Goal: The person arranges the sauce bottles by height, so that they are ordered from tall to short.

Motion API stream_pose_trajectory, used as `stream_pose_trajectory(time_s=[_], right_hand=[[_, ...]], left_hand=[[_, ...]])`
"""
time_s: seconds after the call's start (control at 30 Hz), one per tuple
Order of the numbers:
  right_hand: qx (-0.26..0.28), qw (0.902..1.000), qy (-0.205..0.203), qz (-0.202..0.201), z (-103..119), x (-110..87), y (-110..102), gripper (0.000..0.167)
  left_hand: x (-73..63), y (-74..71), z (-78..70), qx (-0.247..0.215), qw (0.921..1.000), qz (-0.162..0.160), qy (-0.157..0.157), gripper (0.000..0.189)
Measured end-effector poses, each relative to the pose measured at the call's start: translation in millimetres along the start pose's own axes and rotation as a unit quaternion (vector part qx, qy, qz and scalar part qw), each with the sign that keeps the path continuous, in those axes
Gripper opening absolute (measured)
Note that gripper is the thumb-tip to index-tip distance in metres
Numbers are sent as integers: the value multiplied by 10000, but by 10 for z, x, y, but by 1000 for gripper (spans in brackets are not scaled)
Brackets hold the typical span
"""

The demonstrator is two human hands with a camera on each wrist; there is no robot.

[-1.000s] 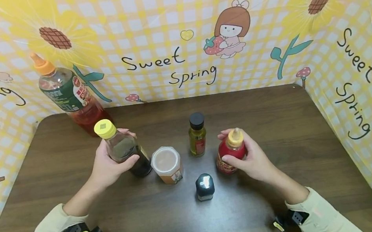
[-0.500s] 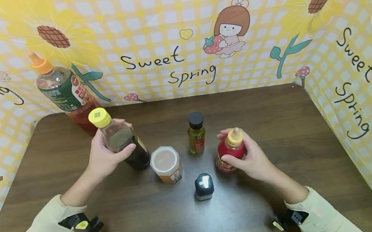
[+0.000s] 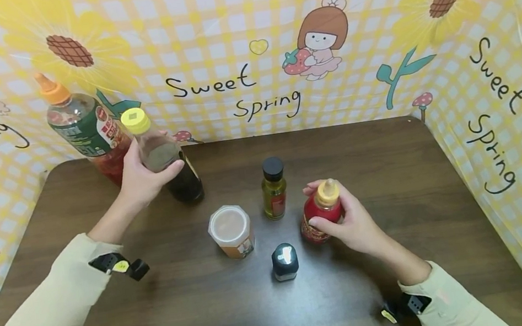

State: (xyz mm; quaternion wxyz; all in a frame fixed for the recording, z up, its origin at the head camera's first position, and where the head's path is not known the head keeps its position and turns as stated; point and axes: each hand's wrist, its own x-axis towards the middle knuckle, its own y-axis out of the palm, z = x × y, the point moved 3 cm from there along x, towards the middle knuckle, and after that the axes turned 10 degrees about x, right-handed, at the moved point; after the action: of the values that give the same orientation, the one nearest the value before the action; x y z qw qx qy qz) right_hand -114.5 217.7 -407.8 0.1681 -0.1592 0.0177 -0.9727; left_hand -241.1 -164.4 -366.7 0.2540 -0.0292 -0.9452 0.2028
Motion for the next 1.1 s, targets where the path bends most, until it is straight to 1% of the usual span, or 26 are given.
stream_pose_trajectory(time_s=[0.07,0.1,0.13,0.23,0.33,0.37,0.47,0.6,0.8,0.97,1.1], right_hand=[[-13,10000,-11,9,1,2,0,59],[-16,10000,-15,13,1,4,-1,60],[-20,10000,-17,16,1,6,-1,60],[-29,10000,-10,23,-1,11,-2,60],[-31,10000,6,31,-1,17,-2,60],[-29,10000,10,33,-2,19,-1,60],[-26,10000,15,43,-2,22,1,60],[-23,10000,22,49,-2,20,1,60],[-45,10000,15,33,-1,12,-4,60],[-7,10000,-1,36,0,7,-1,60],[13,10000,-8,34,3,3,1,60]], left_hand=[[77,10,27,-49,10000,-24,41,56],[111,18,41,-36,10000,-25,8,57],[137,25,10,-25,10000,-7,-16,56],[226,59,45,89,9998,50,-141,57],[299,96,51,12,9997,49,-249,55],[321,107,75,-12,9996,26,-281,55],[347,117,2,-158,9992,-55,-355,51],[367,109,-61,-140,9986,-99,-493,50],[434,119,4,-23,9975,-149,-689,52],[477,126,78,-24,9974,-156,-705,49],[484,120,118,-26,9974,-162,-707,48]])
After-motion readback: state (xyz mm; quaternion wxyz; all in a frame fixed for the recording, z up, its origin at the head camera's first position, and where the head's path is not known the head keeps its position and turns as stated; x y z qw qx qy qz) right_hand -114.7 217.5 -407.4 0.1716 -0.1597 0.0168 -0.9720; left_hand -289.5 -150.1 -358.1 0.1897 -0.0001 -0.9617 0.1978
